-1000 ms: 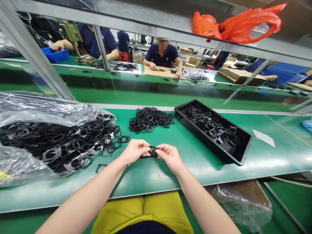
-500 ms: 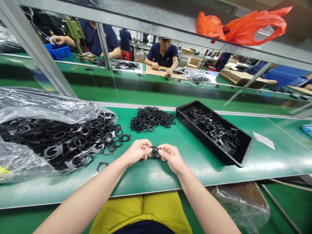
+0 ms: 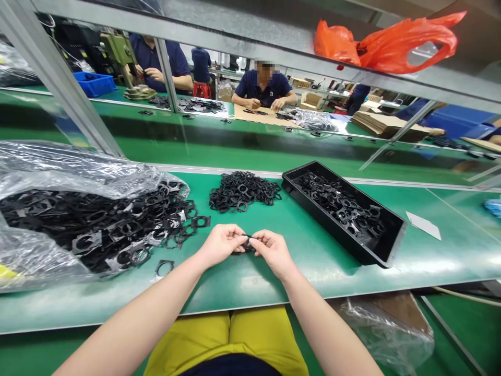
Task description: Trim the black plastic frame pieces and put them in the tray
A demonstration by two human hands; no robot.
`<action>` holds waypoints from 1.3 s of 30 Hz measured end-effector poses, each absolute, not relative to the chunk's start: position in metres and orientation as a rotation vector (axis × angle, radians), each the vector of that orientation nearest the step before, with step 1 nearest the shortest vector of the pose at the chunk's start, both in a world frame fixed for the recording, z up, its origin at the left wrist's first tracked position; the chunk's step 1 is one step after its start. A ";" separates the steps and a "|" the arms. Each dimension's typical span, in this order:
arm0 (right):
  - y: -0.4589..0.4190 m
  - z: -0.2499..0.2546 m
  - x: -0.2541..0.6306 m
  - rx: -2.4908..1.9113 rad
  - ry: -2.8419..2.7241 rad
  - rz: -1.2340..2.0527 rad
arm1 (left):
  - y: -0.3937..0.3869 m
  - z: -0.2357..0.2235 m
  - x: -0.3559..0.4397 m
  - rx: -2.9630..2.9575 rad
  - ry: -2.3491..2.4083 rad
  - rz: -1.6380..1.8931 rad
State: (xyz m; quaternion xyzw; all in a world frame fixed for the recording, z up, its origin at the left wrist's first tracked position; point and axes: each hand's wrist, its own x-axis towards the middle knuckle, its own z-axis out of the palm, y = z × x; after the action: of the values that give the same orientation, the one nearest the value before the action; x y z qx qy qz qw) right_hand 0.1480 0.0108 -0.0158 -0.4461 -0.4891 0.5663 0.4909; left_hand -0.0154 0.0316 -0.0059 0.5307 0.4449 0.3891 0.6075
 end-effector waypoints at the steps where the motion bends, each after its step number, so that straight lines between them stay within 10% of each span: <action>1: 0.011 -0.016 0.148 -1.076 -1.183 1.385 | 0.031 -0.005 -0.015 1.233 1.020 0.894; 39: 0.026 -0.002 0.178 -1.261 -1.403 1.226 | -0.021 0.002 -0.043 2.318 1.328 0.867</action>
State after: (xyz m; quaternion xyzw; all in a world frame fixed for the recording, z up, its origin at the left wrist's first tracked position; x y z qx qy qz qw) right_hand 0.1780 0.0256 -0.0021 -0.5058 -0.5626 0.4916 0.4312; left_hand -0.0426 -0.0206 0.0022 0.8138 0.4664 0.3045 0.1656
